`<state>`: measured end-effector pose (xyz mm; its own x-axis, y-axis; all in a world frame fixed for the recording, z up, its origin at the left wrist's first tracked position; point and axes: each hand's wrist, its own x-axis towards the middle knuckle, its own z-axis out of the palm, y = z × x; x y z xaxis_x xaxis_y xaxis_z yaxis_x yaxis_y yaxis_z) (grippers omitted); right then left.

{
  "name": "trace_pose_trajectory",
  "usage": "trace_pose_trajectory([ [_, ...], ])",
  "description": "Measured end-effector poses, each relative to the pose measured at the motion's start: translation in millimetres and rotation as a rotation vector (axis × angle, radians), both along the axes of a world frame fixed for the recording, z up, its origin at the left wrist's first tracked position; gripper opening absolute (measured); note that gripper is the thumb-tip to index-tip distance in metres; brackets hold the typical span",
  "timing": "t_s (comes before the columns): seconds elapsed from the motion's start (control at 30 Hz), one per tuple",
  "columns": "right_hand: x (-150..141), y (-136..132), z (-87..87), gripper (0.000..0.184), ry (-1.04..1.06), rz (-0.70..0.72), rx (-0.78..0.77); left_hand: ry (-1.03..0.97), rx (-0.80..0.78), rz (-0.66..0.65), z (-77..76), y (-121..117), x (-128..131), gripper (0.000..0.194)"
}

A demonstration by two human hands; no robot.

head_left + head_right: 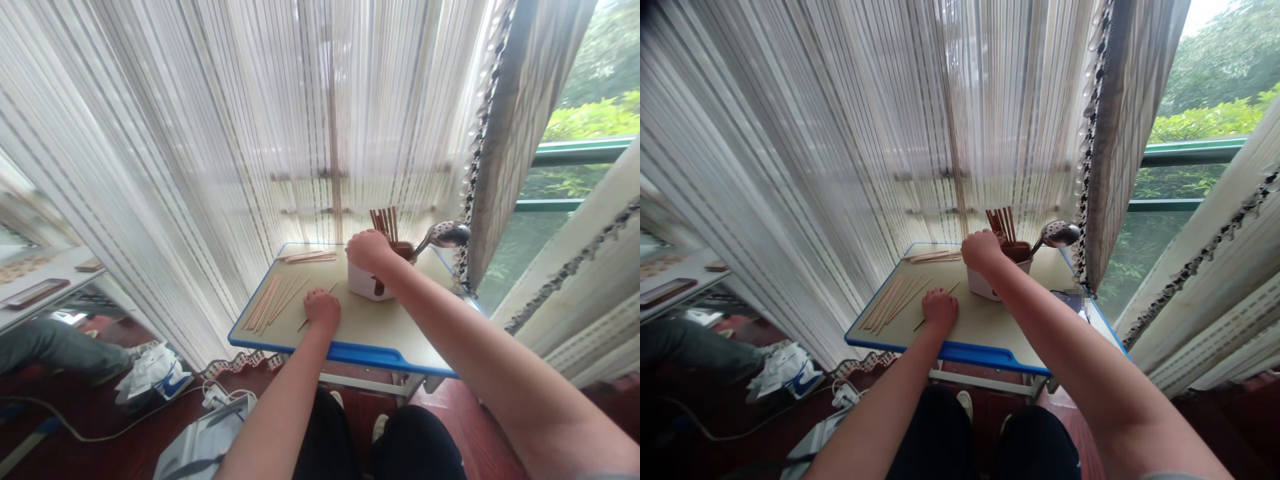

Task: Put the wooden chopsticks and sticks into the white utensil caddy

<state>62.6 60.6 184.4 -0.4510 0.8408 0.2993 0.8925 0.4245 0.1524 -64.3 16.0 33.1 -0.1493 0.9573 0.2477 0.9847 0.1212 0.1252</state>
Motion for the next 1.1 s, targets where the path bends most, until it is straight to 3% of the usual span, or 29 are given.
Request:
trace_pose_trajectory([
  [0.1, 6, 10, 3.6, 0.013, -0.029, -0.052, -0.020, 0.005, 0.026, 0.004, -2.8, 1, -1, 0.037],
  [0.2, 17, 16, 18.3, 0.015, -0.054, -0.079, -0.036, 0.001, 0.060, 0.008, -5.0, 3, -1, 0.035],
  [0.3, 25, 22, 28.8, 0.011, -0.128, -0.006, -0.041, -0.014, 0.070, 0.004, -4.7, 3, -1, 0.034],
  [0.4, 25, 30, 20.3, 0.018, -0.096, 0.072, -0.046, -0.023, 0.052, -0.007, -3.0, 3, -2, 0.034],
  [0.53, 17, 49, -9.1, 0.035, 0.122, -0.040, -0.030, -0.011, 0.041, 0.000, -1.9, 2, -2, 0.034],
  [0.63, 11, 60, -22.2, 0.041, -0.007, -0.075, -0.046, -0.010, 0.038, 0.009, -2.3, 2, -2, 0.035],
  [0.73, 9, 61, -22.5, 0.040, -0.156, -0.072, -0.091, -0.005, 0.039, 0.007, -2.6, 2, -3, 0.035],
  [0.87, 11, 56, -18.0, 0.038, 0.049, -0.146, -0.040, 0.003, 0.034, -0.010, -2.0, 1, -3, 0.035],
  [1.1, 12, 51, -15.9, 0.027, 0.063, -0.176, -0.001, 0.025, 0.015, -0.001, 0.3, -2, -2, 0.036],
])
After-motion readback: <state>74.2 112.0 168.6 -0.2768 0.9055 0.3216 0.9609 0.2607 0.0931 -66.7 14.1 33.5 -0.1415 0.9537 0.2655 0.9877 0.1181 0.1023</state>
